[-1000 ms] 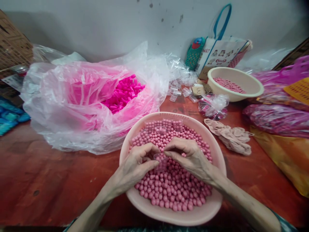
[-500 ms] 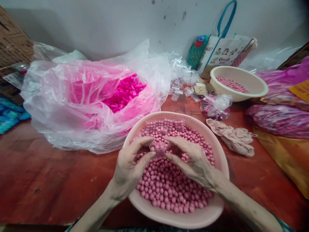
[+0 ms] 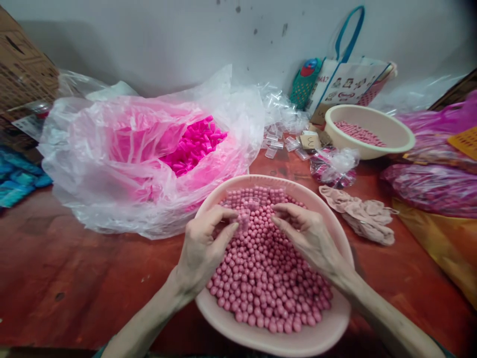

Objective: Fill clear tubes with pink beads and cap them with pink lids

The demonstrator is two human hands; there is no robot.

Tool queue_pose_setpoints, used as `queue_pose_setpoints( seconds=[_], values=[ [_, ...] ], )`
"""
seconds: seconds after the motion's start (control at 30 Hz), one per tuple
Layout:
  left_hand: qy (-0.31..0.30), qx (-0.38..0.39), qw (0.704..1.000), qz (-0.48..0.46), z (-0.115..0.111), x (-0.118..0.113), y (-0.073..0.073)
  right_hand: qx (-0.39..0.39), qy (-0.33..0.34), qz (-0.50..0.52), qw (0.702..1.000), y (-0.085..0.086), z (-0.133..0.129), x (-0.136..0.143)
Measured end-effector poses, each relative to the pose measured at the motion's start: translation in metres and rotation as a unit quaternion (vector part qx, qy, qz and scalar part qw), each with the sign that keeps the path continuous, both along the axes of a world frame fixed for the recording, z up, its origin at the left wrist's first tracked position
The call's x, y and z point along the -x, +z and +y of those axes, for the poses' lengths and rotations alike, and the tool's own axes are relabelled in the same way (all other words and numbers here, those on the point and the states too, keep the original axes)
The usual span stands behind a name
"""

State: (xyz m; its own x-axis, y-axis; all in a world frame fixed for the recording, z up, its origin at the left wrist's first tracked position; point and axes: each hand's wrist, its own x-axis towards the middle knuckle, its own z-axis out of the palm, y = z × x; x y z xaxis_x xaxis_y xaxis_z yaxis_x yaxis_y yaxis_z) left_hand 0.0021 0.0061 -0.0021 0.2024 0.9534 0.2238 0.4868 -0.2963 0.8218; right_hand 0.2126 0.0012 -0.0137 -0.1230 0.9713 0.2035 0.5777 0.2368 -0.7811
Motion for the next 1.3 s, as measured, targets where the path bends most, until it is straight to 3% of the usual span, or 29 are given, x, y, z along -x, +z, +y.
queue_pose_setpoints(
  seconds=[0.13, 0.27, 0.53, 0.67, 0.77, 0.93, 1.03, 1.13, 1.3],
  values=[
    [0.015, -0.075, 0.992, 0.104, 0.021, -0.005, 0.000, -0.007, -0.010, -0.026, 1.000, 0.002, 0.009, 0.000],
    [-0.002, -0.086, 0.983, 0.164, 0.036, -0.008, 0.000, -0.043, 0.039, -0.051, 0.997, -0.007, 0.020, 0.005],
    [-0.011, -0.110, 0.954, 0.280, 0.042, -0.009, -0.003, -0.071, 0.096, -0.072, 0.990, -0.029, 0.043, 0.003],
    [-0.012, -0.117, 0.937, 0.330, 0.045, -0.011, -0.002, -0.062, 0.105, -0.082, 0.989, -0.029, 0.049, 0.007],
    [-0.014, -0.122, 0.932, 0.341, 0.047, -0.011, -0.002, -0.061, 0.106, -0.100, 0.988, -0.019, 0.048, 0.006],
    [0.002, -0.127, 0.933, 0.337, 0.044, -0.009, -0.003, -0.049, 0.095, -0.144, 0.984, 0.018, 0.032, -0.035],
    [-0.006, -0.132, 0.931, 0.339, 0.043, -0.009, -0.004, -0.009, 0.111, -0.252, 0.961, 0.030, 0.007, -0.070],
    [-0.027, -0.141, 0.927, 0.346, 0.044, -0.010, -0.006, 0.074, 0.131, -0.315, 0.937, 0.021, -0.023, -0.079],
    [-0.031, -0.149, 0.925, 0.349, 0.046, -0.010, -0.010, 0.083, 0.093, -0.358, 0.925, -0.014, -0.043, -0.042]
  ],
)
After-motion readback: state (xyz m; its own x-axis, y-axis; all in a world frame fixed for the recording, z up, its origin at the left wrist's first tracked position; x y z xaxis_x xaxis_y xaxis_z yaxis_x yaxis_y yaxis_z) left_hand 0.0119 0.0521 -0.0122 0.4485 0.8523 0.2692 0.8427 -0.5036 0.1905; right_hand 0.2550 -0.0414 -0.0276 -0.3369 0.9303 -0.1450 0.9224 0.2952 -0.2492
